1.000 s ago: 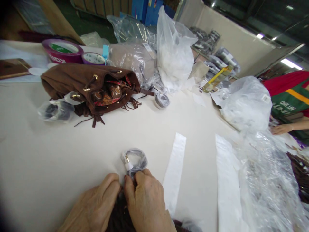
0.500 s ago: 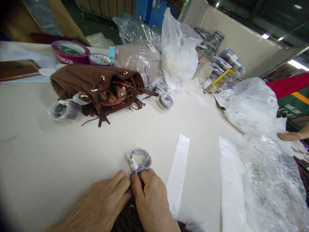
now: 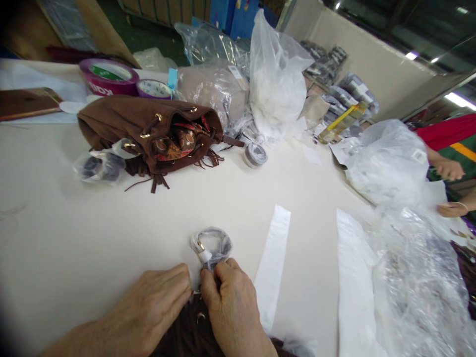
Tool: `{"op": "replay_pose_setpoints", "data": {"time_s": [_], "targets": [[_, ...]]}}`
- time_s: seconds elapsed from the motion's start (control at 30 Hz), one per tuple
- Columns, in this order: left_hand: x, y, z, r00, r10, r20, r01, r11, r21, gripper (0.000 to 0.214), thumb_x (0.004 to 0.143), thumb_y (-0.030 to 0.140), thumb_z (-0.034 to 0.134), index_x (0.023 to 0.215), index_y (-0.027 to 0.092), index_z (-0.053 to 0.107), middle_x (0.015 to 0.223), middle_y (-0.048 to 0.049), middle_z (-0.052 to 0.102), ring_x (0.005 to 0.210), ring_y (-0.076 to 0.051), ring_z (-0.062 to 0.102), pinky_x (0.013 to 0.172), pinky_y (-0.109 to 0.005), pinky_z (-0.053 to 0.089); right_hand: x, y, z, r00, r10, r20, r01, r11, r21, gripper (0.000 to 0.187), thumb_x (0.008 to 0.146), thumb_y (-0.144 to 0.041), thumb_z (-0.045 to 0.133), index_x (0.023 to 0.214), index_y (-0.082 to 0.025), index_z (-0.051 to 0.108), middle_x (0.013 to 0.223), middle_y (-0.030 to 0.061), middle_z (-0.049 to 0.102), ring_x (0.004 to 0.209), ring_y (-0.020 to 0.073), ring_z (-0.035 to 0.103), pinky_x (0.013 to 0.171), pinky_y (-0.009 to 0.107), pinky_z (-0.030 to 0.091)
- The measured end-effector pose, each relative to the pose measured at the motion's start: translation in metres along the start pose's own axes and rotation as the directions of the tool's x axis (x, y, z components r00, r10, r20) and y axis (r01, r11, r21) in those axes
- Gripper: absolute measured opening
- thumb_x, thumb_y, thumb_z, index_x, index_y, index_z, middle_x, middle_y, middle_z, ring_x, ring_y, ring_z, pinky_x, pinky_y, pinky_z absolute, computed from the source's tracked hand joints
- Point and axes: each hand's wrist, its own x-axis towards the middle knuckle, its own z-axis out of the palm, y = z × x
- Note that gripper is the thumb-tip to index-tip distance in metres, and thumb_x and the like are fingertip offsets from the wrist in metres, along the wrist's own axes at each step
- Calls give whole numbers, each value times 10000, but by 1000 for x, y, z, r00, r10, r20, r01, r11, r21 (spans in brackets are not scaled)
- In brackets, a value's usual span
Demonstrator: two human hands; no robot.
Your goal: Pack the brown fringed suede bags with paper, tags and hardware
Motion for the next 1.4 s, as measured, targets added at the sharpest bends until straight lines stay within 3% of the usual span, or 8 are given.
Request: {"op": "replay_pose_setpoints", "data": {"time_s": [0.1, 0.23, 0.33, 0.47, 0.73, 0.93, 1.13, 1.4], "targets": [[-5, -3, -4, 987, -95, -126, 89, 995, -51, 274, 889, 155, 264, 658, 204, 402, 630, 11, 481, 550, -127, 460, 513, -249, 305, 0, 2, -3, 1000, -2, -2, 2, 999, 35, 324, 877, -355, 452, 609, -184, 512, 660, -3, 517, 615, 132, 506, 571, 240, 359], [-6, -4, -16, 956, -287, -51, 263, 924, -277, 278, 901, 258, 271, 652, 209, 385, 648, 19, 470, 581, -117, 472, 540, -234, 329, -8, 6, -14, 998, -59, 2, 58, 990, 132, 288, 882, -383, 462, 702, -197, 589, 686, -5, 558, 641, 131, 542, 569, 225, 397], [-4, -6, -20, 954, -297, -33, 259, 879, -400, 275, 896, 286, 264, 670, 207, 401, 692, 11, 483, 635, -122, 481, 592, -233, 359, -18, 3, -20, 972, -215, -95, 224, 969, 101, 159, 886, -261, 450, 868, -205, 598, 860, 28, 574, 710, 122, 561, 636, 225, 434], [-1, -7, -19, 952, -291, -93, 219, 863, -455, 268, 891, 296, 279, 674, 207, 407, 701, 12, 487, 652, -122, 476, 607, -228, 364, -23, -3, -15, 923, -384, -34, 385, 922, 42, 190, 832, -114, 442, 903, -205, 593, 890, 41, 561, 785, 137, 564, 683, 233, 445], [-2, -6, -24, 930, -352, -108, 261, 838, -479, 287, 867, 324, 307, 641, 199, 430, 656, 17, 474, 619, -119, 469, 588, -231, 367, -13, -7, -6, 963, -270, -17, 271, 962, 25, 168, 776, -83, 468, 759, -195, 592, 771, 3, 560, 674, 119, 542, 589, 225, 384], [2, 0, -18, 913, -406, 23, 309, 655, -689, 327, 779, 300, 476, 1093, 207, 494, 667, 63, 494, 463, -77, 392, 443, -189, 324, -12, -4, -5, 965, -256, -58, 261, 961, 94, 145, 763, -95, 471, 754, -191, 579, 755, 2, 574, 663, 117, 537, 590, 225, 377], [12, 8, -17, 920, -389, -51, 292, 766, -573, 189, 750, 268, 434, 606, 181, 521, 637, 16, 500, 612, -117, 470, 582, -227, 359, -17, -2, -12, 953, -297, -65, 303, 944, 127, 136, 820, -147, 442, 797, -193, 567, 782, 10, 556, 679, 118, 531, 613, 226, 407], [8, 6, -16, 832, -465, 302, 452, 253, -855, 311, 689, 453, 538, 689, 141, 545, 402, 87, 381, 333, -44, 289, 377, -182, 182, -43, 24, -46, 1000, -6, -19, 8, 995, 99, 211, 857, -391, 466, 943, -236, 580, 886, 11, 637, 742, 156, 577, 543, 233, 408]]}}
